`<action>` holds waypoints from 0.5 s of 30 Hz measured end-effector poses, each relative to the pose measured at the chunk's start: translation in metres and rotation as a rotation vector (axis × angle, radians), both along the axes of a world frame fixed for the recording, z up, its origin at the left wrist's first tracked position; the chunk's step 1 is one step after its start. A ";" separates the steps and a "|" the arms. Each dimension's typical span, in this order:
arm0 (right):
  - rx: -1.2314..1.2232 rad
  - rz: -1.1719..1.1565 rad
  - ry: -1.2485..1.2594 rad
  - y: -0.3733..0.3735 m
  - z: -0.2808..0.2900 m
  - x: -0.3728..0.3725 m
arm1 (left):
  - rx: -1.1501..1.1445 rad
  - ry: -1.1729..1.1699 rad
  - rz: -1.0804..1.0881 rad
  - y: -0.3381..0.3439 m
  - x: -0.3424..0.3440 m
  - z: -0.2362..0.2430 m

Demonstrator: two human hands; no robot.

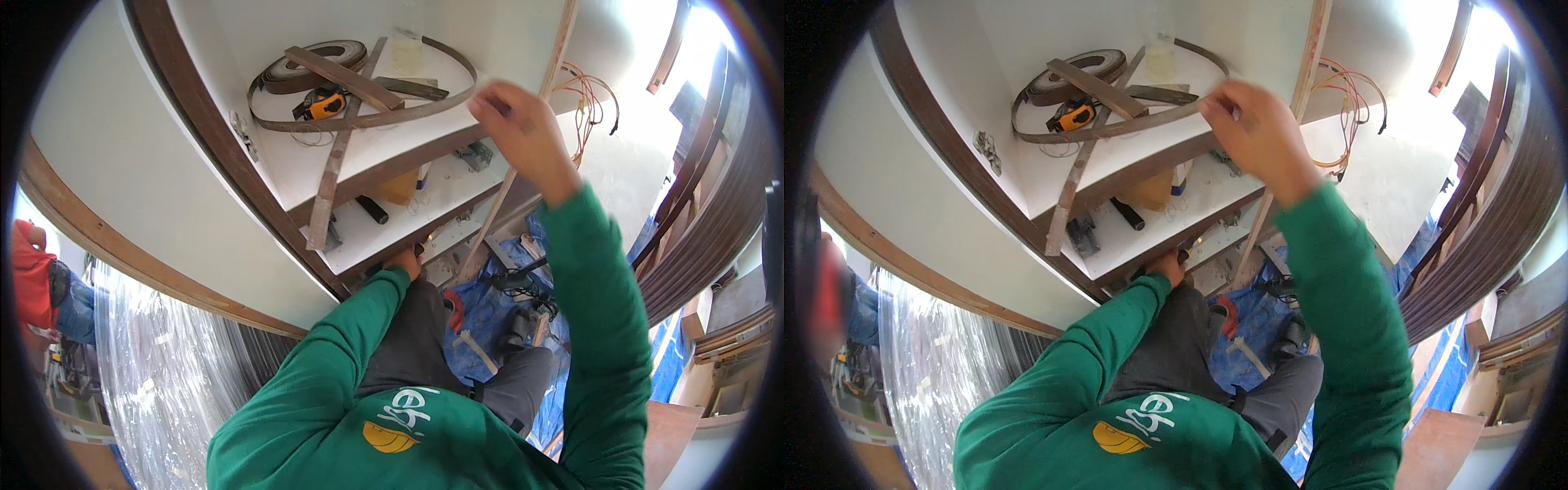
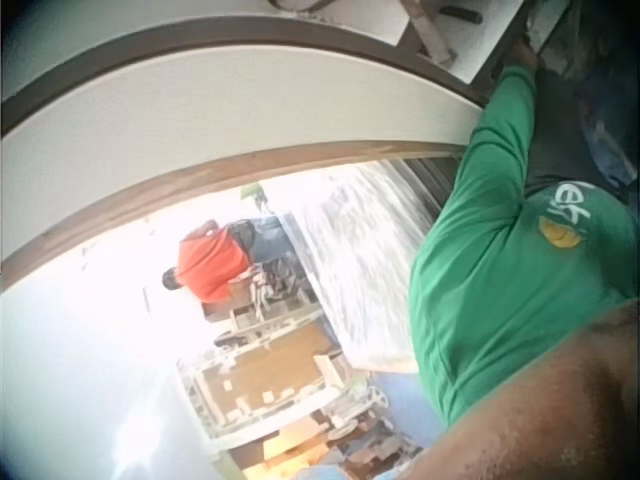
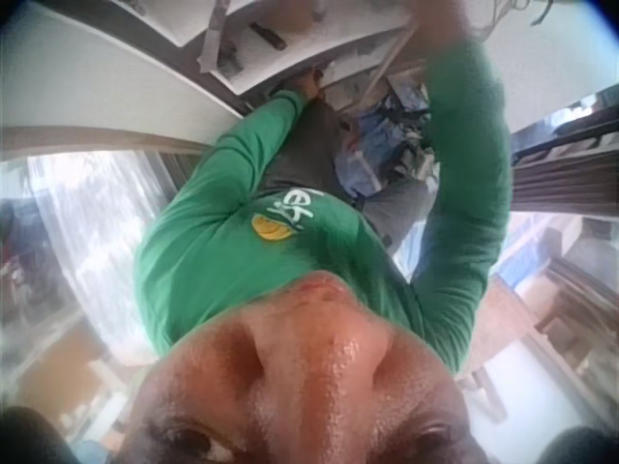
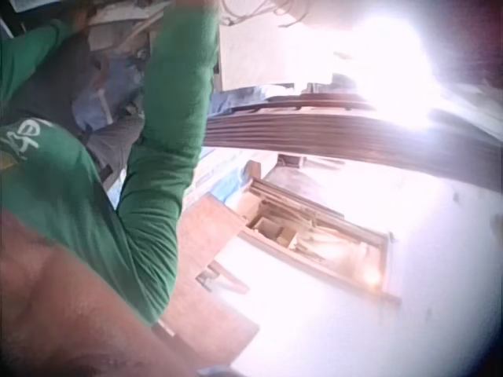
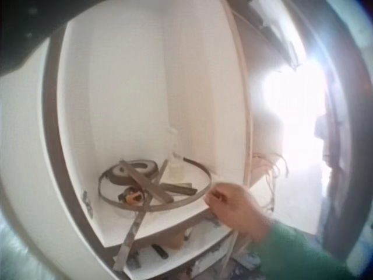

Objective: The person installs metal drawer slides into a wooden cabinet using a screwdriver. They repeatedly position the slide, drive screws into the cabinet side, and adjust the hardware to secure it in place.

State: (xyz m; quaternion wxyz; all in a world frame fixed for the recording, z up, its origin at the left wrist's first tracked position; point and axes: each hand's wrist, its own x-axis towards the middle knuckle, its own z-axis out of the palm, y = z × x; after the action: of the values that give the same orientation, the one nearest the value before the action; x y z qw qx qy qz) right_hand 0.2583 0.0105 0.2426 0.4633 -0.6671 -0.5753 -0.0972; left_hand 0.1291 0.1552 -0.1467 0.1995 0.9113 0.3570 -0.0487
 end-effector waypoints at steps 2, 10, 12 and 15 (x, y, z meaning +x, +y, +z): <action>-0.245 -0.098 -0.079 0.052 0.029 0.009 | 0.075 0.023 0.001 -0.003 -0.006 0.003; -0.843 -0.321 -0.363 0.143 0.040 0.028 | -0.184 -0.218 0.038 -0.014 -0.026 0.022; -0.837 -0.304 -0.343 0.148 0.042 0.029 | 0.135 -0.410 -0.038 -0.032 -0.043 0.022; -0.906 -0.281 -0.308 0.153 0.047 0.033 | 0.097 -0.533 -0.139 -0.058 -0.071 0.023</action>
State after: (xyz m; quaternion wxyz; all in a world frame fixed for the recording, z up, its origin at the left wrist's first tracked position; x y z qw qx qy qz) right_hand 0.2912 0.1637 0.2896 0.0189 -0.8503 -0.5260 0.0038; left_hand 0.0581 0.0975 -0.1235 0.2385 0.9228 0.2303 0.1961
